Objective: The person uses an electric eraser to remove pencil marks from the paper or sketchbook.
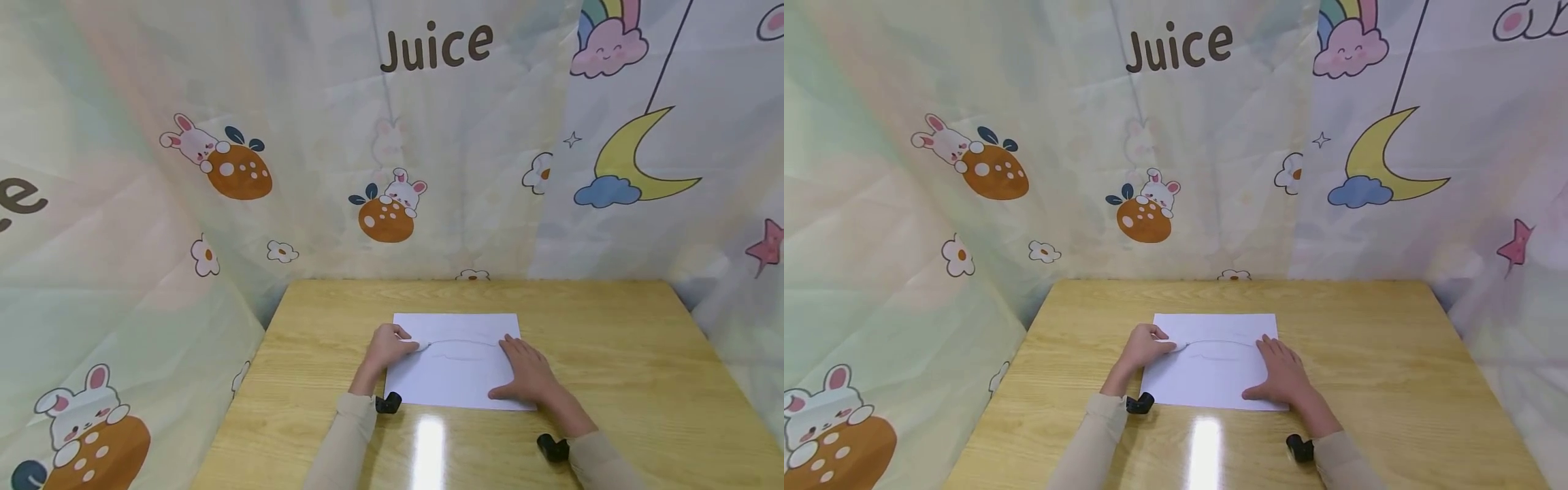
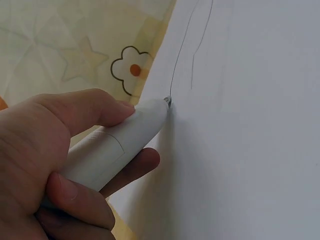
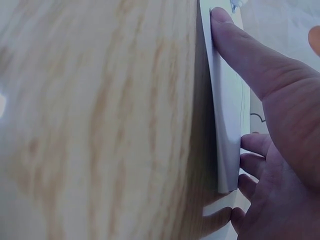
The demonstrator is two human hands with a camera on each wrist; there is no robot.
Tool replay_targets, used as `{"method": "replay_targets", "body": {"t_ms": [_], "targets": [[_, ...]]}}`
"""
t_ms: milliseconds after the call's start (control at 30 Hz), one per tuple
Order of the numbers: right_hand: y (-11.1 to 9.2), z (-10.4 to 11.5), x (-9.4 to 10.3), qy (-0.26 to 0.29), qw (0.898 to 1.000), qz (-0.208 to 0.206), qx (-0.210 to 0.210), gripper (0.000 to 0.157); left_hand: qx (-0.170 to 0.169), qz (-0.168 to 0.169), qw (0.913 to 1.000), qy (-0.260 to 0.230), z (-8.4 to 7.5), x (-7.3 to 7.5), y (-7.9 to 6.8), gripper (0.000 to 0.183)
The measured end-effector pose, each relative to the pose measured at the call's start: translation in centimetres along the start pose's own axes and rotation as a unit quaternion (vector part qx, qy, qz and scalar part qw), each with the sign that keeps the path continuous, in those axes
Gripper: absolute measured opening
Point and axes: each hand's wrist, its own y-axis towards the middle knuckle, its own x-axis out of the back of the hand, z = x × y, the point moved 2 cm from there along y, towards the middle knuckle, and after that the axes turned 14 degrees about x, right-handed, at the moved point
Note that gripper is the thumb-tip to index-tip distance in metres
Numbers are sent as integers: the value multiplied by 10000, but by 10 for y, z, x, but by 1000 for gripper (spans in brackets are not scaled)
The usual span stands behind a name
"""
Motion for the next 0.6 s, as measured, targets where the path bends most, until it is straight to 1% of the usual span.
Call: {"method": "replay_targets", "body": {"t_ms": [100,233,267,433,500,600], "targets": [[1,0,2,-12,10000,-68,29,116,-60,-113,9999,85,-3,2,0,24],[2,1,3,5,10000,18,-5,116,84,-243,9993,283,-6,4,-1,24],[2,1,3,-10,10000,38,-12,116,74,-240,9993,291,-8,4,-2,23],[2,2,6,-6,10000,-17,-48,115,-173,-255,9989,341,-16,3,-4,23],[2,2,5,9,10000,6,-51,115,-139,-312,9987,381,-17,3,-6,22],[1,1,3,6,10000,64,-70,116,2,-369,9984,425,-13,3,-9,22]]}}
